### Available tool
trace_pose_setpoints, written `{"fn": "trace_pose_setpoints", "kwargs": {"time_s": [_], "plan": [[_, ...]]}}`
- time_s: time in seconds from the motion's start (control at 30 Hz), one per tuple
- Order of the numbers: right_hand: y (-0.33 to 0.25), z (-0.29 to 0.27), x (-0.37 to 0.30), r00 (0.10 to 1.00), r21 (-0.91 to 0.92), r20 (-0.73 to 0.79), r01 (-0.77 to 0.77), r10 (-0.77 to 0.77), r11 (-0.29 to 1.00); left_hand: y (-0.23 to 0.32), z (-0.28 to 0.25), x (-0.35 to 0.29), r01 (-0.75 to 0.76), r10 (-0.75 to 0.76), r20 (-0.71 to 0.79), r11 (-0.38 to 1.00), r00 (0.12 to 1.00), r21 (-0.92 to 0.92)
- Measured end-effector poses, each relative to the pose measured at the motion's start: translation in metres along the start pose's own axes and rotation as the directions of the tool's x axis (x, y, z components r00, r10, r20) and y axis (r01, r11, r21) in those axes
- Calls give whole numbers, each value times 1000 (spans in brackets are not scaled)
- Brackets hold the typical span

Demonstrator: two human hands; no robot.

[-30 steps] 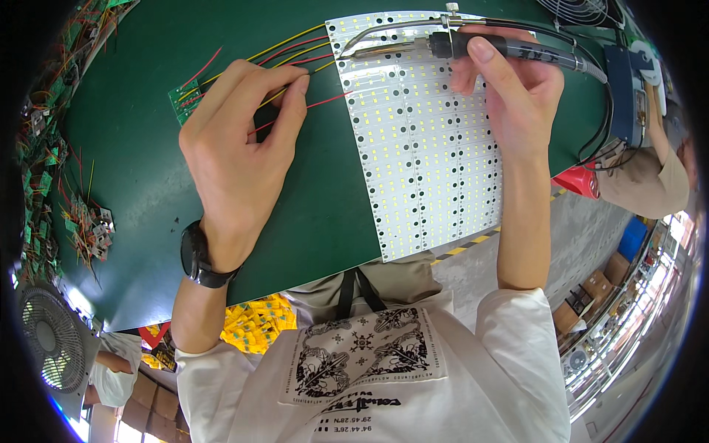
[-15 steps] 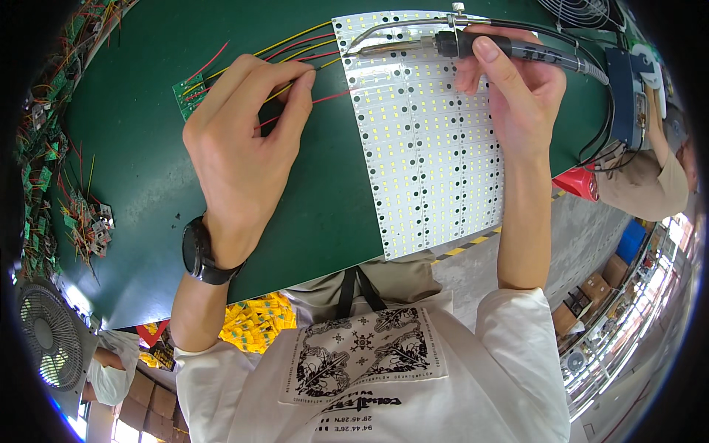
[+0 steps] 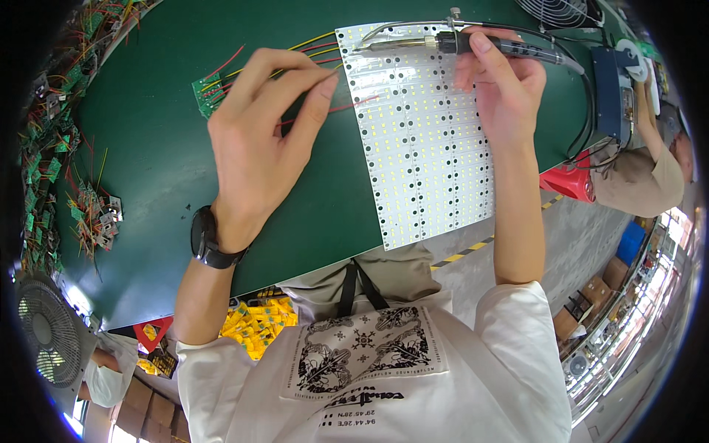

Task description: The person solders wires from small circuit boards onto LED panels using a soldering iron. They repeatedly place the wires onto the panel contact points and attach them with the soldering iron.

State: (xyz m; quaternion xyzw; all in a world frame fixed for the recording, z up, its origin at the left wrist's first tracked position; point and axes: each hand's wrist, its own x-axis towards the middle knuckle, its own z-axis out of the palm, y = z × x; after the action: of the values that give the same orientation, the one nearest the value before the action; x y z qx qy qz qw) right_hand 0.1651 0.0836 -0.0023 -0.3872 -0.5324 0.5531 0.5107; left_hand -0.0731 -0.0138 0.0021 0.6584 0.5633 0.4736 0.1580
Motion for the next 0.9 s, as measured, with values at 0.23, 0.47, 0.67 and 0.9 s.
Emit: {"fn": "trace_pose_setpoints", "kwargs": {"time_s": [0.23,0.47,0.67,0.9], "plan": [[-3,5,3,997,56,-17,-69,70,996,4,-7,-4,-33,25,217,999,976,32],[-6,-2,10,985,106,50,-171,166,980,0,0,-3,-150,133,121,978,984,146],[1,-10,8,987,-84,44,-151,155,985,-4,4,-6,-193,184,59,937,981,292],[0,-1,-3,998,-29,54,-25,26,999,-5,6,-6,-104,110,1,936,994,337]]}}
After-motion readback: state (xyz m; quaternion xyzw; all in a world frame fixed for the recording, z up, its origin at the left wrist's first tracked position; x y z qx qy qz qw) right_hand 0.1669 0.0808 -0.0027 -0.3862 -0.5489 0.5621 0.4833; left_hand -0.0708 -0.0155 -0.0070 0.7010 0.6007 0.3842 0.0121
